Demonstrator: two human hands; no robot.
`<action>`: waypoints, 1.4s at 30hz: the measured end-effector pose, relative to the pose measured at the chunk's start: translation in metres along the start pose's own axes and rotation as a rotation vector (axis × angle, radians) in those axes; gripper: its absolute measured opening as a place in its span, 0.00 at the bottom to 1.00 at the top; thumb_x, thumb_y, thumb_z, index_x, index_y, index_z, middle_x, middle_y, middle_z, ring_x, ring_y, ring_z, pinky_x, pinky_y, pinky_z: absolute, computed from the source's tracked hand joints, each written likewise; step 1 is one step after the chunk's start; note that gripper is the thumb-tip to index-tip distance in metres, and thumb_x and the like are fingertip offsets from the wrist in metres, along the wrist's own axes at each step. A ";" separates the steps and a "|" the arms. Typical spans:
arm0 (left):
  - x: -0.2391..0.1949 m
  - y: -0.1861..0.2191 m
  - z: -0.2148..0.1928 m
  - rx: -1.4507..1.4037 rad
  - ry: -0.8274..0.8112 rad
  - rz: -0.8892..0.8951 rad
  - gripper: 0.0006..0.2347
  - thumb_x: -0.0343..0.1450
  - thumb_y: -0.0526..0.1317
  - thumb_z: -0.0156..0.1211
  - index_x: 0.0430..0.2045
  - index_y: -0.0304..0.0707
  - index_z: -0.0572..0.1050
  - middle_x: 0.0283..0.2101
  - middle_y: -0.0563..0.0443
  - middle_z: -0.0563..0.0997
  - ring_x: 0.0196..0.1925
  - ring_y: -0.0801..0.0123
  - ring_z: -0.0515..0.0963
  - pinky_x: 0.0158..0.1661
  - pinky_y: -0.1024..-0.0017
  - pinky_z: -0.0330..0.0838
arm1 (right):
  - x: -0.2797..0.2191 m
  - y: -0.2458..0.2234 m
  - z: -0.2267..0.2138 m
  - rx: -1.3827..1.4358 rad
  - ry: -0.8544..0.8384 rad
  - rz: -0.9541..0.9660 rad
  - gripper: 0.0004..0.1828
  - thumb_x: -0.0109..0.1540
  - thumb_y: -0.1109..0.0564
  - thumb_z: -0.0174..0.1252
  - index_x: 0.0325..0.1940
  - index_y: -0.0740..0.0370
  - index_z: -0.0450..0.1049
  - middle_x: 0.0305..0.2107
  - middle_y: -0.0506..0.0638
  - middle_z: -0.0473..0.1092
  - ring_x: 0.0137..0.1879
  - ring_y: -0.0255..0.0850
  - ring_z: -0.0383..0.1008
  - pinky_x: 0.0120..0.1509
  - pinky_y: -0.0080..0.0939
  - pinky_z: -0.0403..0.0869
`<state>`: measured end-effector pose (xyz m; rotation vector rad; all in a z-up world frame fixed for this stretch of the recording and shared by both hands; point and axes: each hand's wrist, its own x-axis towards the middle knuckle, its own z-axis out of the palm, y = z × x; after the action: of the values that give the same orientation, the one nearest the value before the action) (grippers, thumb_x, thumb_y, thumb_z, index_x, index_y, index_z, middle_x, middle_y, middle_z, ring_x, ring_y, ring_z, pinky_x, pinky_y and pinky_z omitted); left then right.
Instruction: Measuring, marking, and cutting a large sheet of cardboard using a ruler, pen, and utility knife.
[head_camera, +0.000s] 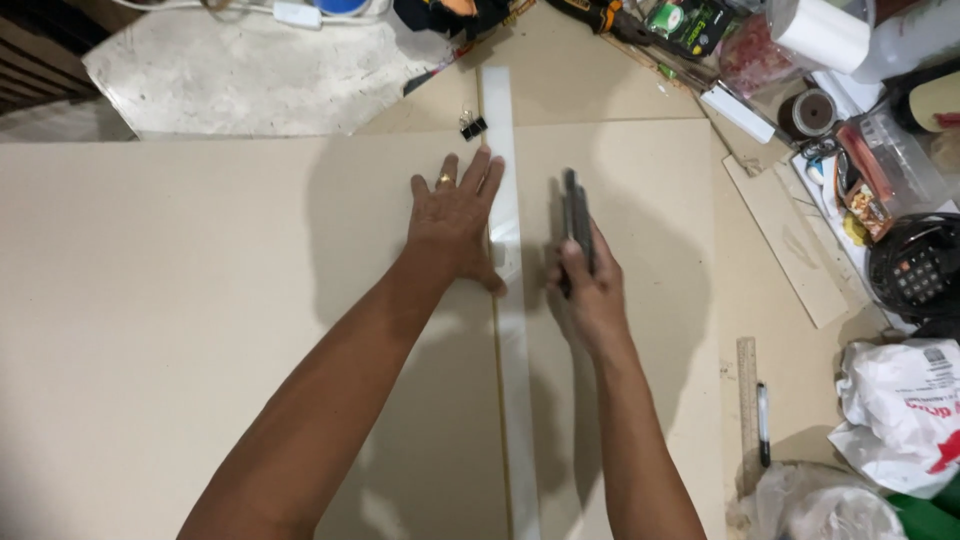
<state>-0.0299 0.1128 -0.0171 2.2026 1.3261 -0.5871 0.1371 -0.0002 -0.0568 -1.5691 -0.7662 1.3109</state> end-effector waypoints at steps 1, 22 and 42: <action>0.000 0.001 -0.001 -0.004 0.000 0.001 0.66 0.47 0.64 0.82 0.76 0.45 0.40 0.80 0.50 0.41 0.78 0.45 0.46 0.65 0.34 0.52 | 0.006 0.001 0.007 -0.004 0.000 0.001 0.29 0.71 0.55 0.49 0.77 0.62 0.56 0.38 0.51 0.70 0.39 0.39 0.73 0.43 0.41 0.77; 0.001 0.003 -0.002 0.063 -0.060 -0.006 0.67 0.47 0.69 0.77 0.76 0.45 0.35 0.80 0.50 0.38 0.79 0.46 0.43 0.64 0.39 0.53 | 0.044 -0.008 0.049 -0.686 0.088 -0.265 0.30 0.73 0.52 0.40 0.80 0.55 0.47 0.63 0.72 0.65 0.66 0.73 0.67 0.70 0.73 0.66; 0.001 0.002 -0.005 0.121 -0.063 0.006 0.65 0.50 0.67 0.76 0.76 0.43 0.35 0.80 0.46 0.39 0.79 0.44 0.44 0.63 0.35 0.55 | 0.066 0.052 0.048 -0.815 0.306 -0.477 0.23 0.74 0.49 0.47 0.73 0.57 0.67 0.59 0.59 0.73 0.63 0.55 0.75 0.66 0.53 0.76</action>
<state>-0.0270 0.1152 -0.0135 2.2635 1.2818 -0.7466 0.1018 0.0509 -0.1306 -1.9626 -1.4704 0.3880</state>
